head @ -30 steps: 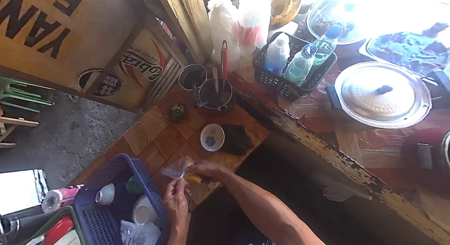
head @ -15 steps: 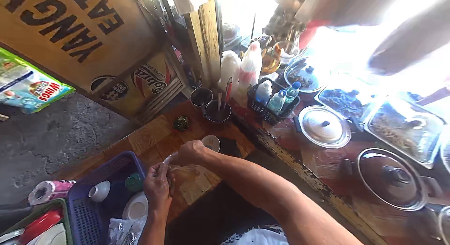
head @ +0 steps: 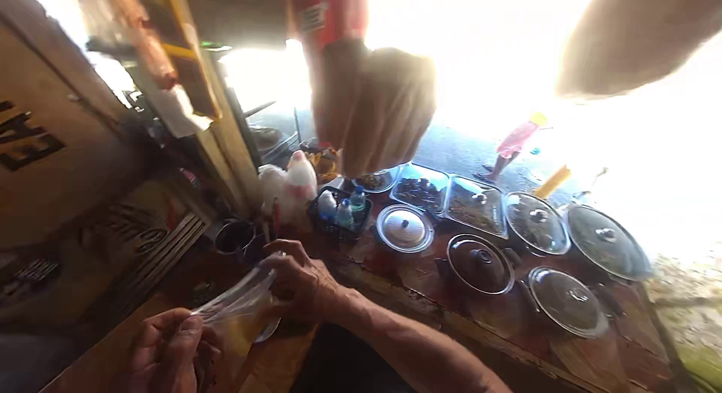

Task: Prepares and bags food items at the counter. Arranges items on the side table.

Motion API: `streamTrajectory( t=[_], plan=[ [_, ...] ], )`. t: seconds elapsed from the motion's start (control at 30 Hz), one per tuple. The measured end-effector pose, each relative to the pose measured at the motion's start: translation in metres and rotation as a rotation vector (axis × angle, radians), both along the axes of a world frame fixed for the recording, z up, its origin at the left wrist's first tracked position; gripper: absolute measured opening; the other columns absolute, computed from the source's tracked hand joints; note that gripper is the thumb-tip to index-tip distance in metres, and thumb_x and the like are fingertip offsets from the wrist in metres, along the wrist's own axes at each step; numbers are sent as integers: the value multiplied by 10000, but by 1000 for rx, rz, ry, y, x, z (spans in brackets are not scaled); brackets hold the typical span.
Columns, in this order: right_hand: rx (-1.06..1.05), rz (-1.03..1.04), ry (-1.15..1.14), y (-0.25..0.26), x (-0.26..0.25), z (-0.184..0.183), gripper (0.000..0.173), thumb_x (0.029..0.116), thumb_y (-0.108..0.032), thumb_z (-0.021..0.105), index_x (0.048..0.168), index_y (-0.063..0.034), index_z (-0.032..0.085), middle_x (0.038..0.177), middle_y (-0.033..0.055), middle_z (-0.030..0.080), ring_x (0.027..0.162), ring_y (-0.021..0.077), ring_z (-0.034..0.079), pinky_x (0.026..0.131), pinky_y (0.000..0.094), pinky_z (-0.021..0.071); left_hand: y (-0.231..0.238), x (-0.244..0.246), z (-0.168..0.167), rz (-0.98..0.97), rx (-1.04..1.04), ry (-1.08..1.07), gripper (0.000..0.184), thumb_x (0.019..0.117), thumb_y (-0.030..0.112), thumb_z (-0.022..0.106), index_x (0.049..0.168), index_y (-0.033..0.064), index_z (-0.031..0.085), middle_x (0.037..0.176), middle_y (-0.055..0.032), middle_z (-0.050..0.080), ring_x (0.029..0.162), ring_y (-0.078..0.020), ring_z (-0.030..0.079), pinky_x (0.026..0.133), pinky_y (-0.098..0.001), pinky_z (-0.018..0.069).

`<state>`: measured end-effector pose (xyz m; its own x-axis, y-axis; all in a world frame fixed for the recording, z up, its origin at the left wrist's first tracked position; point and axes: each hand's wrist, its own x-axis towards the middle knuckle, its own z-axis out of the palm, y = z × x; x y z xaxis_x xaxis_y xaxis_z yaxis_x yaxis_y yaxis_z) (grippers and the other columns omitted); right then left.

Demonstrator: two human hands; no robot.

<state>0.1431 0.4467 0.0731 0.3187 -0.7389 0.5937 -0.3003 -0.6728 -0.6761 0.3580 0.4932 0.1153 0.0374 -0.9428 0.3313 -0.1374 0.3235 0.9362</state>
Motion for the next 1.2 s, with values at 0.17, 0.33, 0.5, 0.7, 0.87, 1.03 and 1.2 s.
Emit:
streamTrajectory(
  t=[0.17,0.33,0.5,0.7,0.87,1.03,1.2],
  plan=[
    [411,-21,212,14,-42,-11,663,816,-304,867,1331,19,603,1082,204,729,965,364,713,855,626,548,-28,-65,13,-287,61,-125,114,1015,103,484,1087,30,532,764,79,666,588,-30,654,542,-219,588],
    [403,26,255,7,-96,29,376,868,-216,827,1084,55,680,900,217,711,859,370,704,770,587,549,-45,-125,11,-438,17,-337,115,949,96,619,1004,-2,643,867,36,659,696,25,625,607,-164,553],
    [288,-149,232,-4,-177,59,251,888,-142,758,1069,26,712,923,209,720,881,386,704,750,622,537,-65,-195,29,-510,-130,-384,241,947,142,680,1081,-56,708,1067,-84,622,779,-5,629,641,-156,565],
    [354,-361,290,-37,-282,104,355,938,-278,709,1216,-59,693,1034,172,724,994,363,691,807,613,526,-70,-305,18,-735,710,140,813,1050,599,5,1070,166,693,867,7,748,543,-51,606,487,-216,521],
    [260,-394,316,-48,-345,94,284,954,-291,660,1123,-67,701,931,153,727,904,356,708,747,600,526,-111,-414,5,-685,901,620,796,920,847,220,817,186,651,611,-7,625,454,-79,565,419,-245,479],
    [161,-471,157,-52,-392,45,246,958,-264,654,1149,-120,713,1057,102,738,937,284,725,755,546,571,-140,-480,-6,-606,683,732,401,1092,248,280,962,140,643,831,-20,722,781,-99,713,688,-302,621],
    [318,-582,-318,-79,-430,16,268,1014,-264,557,950,-41,690,714,48,630,664,178,631,637,431,530,-173,-519,-15,-532,755,746,392,1124,300,320,984,90,620,735,-30,634,539,-75,595,481,-221,531]
  ],
)
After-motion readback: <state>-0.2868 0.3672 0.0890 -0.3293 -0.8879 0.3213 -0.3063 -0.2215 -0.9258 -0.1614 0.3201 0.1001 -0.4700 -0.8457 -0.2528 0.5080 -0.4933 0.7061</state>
